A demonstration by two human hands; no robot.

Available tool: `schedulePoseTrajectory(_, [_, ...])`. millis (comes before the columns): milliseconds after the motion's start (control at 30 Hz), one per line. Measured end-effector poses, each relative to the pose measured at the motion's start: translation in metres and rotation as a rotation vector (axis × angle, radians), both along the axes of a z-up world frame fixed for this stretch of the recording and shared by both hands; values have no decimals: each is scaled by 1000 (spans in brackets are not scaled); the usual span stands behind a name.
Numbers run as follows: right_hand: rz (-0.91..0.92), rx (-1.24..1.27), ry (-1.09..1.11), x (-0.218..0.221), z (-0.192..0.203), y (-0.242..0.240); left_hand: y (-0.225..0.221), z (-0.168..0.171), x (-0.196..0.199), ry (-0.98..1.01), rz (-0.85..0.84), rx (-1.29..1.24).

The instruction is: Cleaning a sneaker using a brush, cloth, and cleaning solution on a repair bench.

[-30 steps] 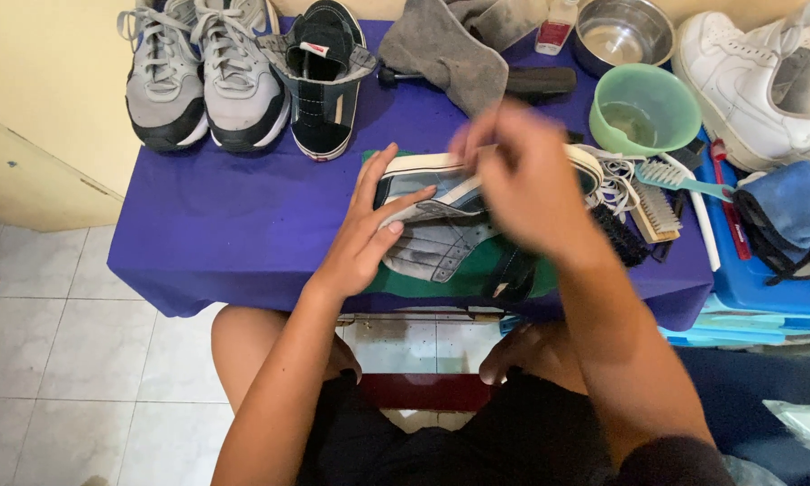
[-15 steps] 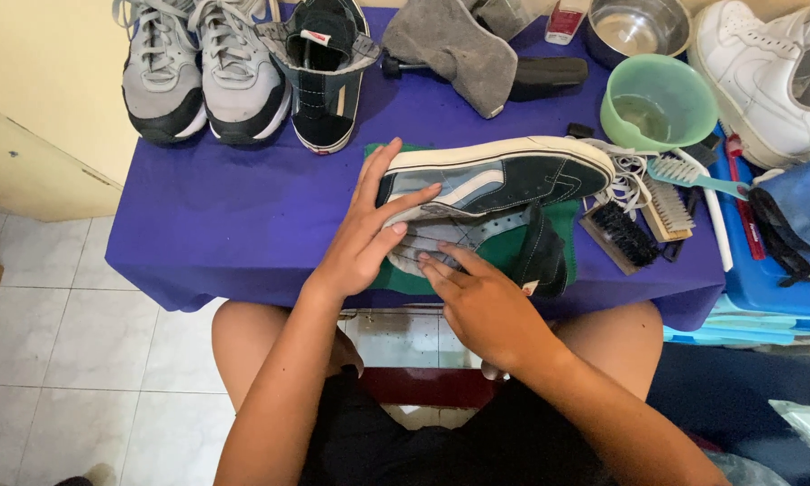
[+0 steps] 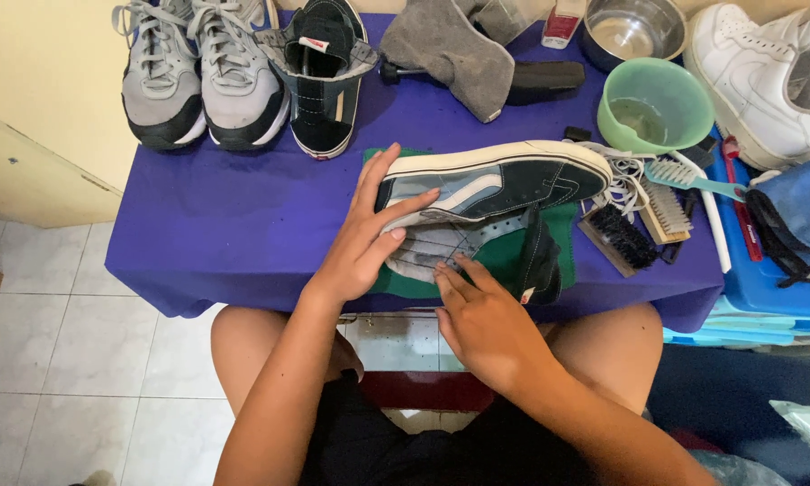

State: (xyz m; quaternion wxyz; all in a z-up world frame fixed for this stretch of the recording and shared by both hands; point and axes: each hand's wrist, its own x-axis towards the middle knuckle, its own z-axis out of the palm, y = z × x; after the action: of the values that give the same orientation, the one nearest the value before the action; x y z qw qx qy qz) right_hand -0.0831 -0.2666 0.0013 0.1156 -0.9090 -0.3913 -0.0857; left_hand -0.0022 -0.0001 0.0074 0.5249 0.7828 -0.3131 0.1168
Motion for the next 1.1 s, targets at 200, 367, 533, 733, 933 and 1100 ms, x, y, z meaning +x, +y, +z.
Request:
schedulePoseTrajectory(200, [20,183,408,16,75,-10,0,-1,2,1,-11,-25])
schedulePoseTrajectory(367, [-135,488,191,105,156,-39,-1,-2,1,4,-9,-15])
schedulePoseTrajectory(533, [-155,352,-195,296,142,-71,2,6,-5,7,-13,13])
schedulePoseTrajectory(733, [-33,11,-91,399,108,-77,2,7,-5,38,-16,13])
schedulePoseTrajectory(933, [14,-114,-239,441,68,-85,4,9,-3,28,-28,14])
schedulePoseTrajectory(1100, [-128,-86,-187,481,29,-101,3,10,-4,44,-29,6])
